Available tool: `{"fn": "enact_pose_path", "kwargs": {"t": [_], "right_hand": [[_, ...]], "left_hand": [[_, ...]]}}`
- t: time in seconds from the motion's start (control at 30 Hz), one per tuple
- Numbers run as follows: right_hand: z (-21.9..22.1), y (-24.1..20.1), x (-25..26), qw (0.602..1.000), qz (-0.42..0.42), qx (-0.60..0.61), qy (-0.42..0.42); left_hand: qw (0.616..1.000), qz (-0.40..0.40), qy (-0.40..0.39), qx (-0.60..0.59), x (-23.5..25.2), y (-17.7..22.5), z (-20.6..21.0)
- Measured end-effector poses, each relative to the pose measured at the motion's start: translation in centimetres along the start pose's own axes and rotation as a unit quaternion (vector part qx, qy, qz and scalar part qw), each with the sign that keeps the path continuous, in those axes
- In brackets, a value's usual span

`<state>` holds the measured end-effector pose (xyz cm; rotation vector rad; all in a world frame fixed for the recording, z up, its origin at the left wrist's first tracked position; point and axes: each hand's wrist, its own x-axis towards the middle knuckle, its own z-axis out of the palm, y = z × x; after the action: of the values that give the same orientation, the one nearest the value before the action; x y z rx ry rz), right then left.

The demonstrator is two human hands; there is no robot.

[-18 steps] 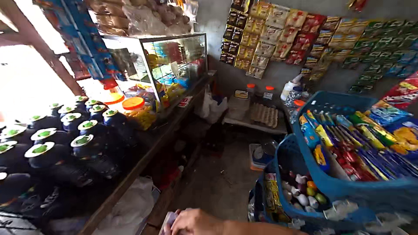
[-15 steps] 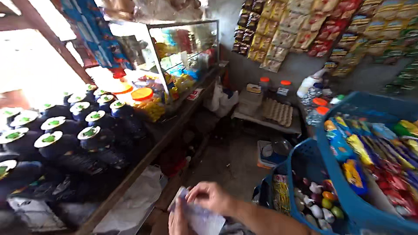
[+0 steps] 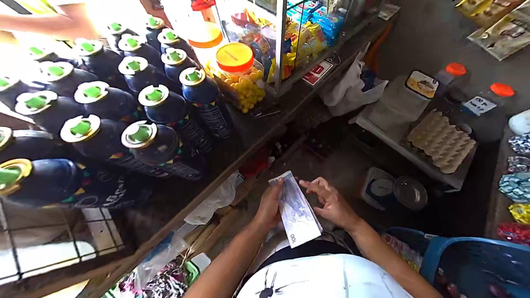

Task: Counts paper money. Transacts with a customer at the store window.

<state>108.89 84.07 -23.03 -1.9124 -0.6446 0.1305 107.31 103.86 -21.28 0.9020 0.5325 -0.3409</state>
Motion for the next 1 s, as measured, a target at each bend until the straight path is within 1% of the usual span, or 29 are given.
{"fn": "enact_pose_path", "kwargs": {"t": [0.07,0.13,0.23,0.3,0.37,0.43,0.57,0.63,0.7,0.77,0.9,1.0], "right_hand": [[0.0,0.6,1.6,0.998,-0.055,0.021,-0.007],[-0.1,1.2,3.0,0.996,-0.073,0.046,0.0],[-0.5,1.5,5.1,0.998,-0.023,0.058,0.018],[-0.9,2.0,6.6,0.995,0.022,0.099,0.013],[-1.5,3.0,8.1,0.99,0.037,0.135,0.002],[-2.5,3.9,9.5,0.99,0.032,0.136,-0.021],[-4.9,4.8,12.2,0.995,0.014,0.058,-0.083],[-5.9,5.3,13.5,0.994,0.01,0.036,-0.101],[-6.5,5.9,14.5,0.992,0.007,0.035,-0.119],[-6.8,6.7,15.4,0.99,-0.004,0.039,-0.137],[-6.9,7.8,16.4,0.992,-0.028,0.024,-0.123],[-6.9,7.5,16.6,0.978,-0.013,0.027,-0.208]], "left_hand": [[0.999,0.01,-0.015,0.032,1.5,0.9,0.3],[0.995,0.038,-0.027,0.086,2.5,1.5,0.6],[0.982,0.125,-0.072,0.121,4.3,1.6,0.5],[0.976,0.165,-0.075,0.119,5.1,2.0,1.3],[0.975,0.184,-0.049,0.112,6.0,2.3,2.3],[0.978,0.188,-0.002,0.095,6.9,2.4,3.4],[0.978,0.192,0.084,0.011,8.3,2.5,6.2],[0.964,0.236,0.122,-0.027,9.2,1.8,7.4],[0.942,0.306,0.139,-0.003,9.9,0.3,7.7],[0.924,0.348,0.151,0.053,10.1,-0.6,8.2],[0.905,0.363,0.207,0.076,9.6,-1.6,9.3],[0.901,0.367,0.216,0.083,9.0,-2.3,10.0]]}}
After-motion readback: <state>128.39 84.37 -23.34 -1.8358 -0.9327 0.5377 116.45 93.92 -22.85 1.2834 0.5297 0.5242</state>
